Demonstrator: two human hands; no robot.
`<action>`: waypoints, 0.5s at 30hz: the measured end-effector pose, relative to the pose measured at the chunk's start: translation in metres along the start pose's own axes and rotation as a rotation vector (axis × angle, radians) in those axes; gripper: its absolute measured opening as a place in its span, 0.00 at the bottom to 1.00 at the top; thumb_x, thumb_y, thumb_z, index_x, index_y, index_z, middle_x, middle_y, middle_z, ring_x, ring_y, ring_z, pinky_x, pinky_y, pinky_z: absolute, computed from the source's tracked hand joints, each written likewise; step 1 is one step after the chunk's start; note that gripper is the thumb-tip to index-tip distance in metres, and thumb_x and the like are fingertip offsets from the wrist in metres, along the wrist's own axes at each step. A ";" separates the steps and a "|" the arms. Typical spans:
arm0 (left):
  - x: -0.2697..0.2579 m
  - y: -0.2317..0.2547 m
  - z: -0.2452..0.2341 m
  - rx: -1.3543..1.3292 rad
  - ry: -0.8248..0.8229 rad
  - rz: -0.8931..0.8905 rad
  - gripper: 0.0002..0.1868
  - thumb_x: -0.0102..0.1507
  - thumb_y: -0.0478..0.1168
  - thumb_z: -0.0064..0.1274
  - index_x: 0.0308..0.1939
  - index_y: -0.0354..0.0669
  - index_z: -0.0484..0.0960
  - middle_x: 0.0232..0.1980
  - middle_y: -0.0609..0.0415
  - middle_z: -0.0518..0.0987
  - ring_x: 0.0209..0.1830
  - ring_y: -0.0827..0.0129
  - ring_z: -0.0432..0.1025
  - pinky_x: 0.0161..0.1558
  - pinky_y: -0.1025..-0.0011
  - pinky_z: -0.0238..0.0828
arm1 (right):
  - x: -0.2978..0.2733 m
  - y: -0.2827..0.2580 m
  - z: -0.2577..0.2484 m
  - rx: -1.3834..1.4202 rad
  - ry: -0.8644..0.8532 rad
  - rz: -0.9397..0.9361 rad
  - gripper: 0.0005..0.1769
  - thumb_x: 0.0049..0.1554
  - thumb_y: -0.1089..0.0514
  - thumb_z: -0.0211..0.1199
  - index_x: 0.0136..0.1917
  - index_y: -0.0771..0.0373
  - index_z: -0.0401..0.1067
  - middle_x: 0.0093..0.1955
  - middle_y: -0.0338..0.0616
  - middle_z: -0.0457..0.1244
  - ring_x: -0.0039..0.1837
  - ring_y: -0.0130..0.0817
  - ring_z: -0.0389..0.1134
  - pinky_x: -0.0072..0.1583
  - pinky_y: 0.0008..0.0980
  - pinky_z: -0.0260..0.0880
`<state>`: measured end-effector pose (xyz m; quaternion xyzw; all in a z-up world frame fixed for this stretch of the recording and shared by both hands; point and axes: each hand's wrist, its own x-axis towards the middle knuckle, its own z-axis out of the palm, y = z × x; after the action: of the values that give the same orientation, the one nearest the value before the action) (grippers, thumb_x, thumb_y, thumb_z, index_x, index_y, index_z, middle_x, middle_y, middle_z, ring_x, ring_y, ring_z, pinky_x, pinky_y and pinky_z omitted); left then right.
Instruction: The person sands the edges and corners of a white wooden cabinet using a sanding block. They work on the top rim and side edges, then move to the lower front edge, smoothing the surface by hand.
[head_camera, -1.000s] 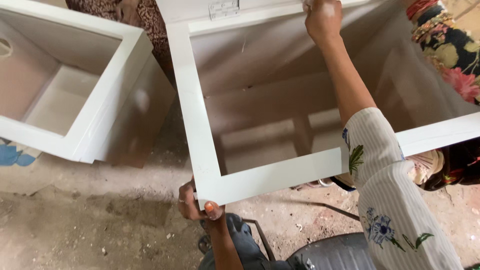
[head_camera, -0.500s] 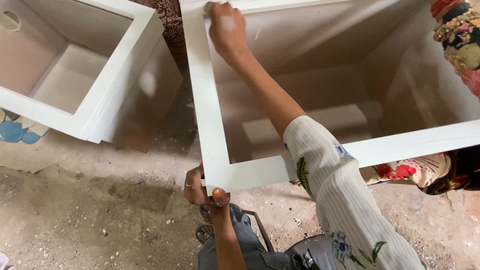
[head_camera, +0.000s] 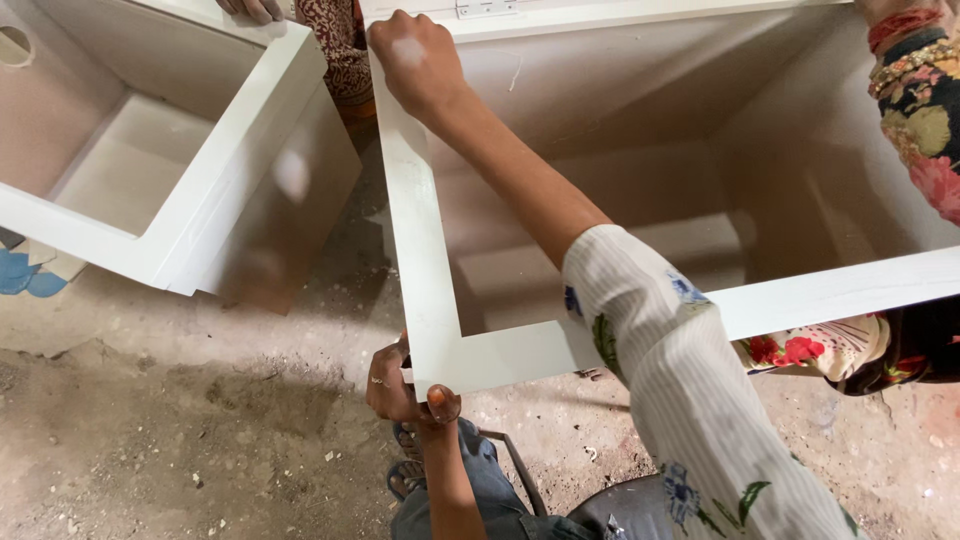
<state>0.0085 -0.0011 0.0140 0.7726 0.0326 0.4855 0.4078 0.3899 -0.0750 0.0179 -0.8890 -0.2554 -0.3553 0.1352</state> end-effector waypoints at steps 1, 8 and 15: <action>0.000 -0.002 0.001 0.001 0.004 0.002 0.47 0.72 0.70 0.25 0.37 0.28 0.81 0.30 0.44 0.80 0.27 0.60 0.78 0.28 0.67 0.72 | 0.006 -0.004 0.003 0.002 0.014 0.021 0.04 0.46 0.67 0.61 0.36 0.62 0.74 0.36 0.54 0.68 0.39 0.52 0.72 0.39 0.48 0.74; -0.005 -0.002 -0.002 0.013 0.012 0.002 0.46 0.72 0.70 0.25 0.37 0.28 0.81 0.30 0.44 0.80 0.27 0.60 0.78 0.28 0.68 0.72 | 0.016 -0.020 0.000 0.049 -0.045 0.080 0.02 0.47 0.66 0.63 0.37 0.63 0.73 0.37 0.54 0.68 0.42 0.52 0.72 0.41 0.48 0.74; -0.006 -0.003 -0.002 0.008 0.000 0.009 0.45 0.73 0.70 0.26 0.37 0.27 0.79 0.32 0.42 0.79 0.29 0.57 0.78 0.31 0.65 0.74 | 0.011 0.001 0.008 0.139 0.029 -0.041 0.06 0.49 0.68 0.61 0.41 0.60 0.74 0.38 0.52 0.68 0.43 0.53 0.72 0.42 0.50 0.73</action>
<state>0.0053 -0.0005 0.0082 0.7744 0.0312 0.4871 0.4025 0.4015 -0.0690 0.0197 -0.8667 -0.2958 -0.3523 0.1929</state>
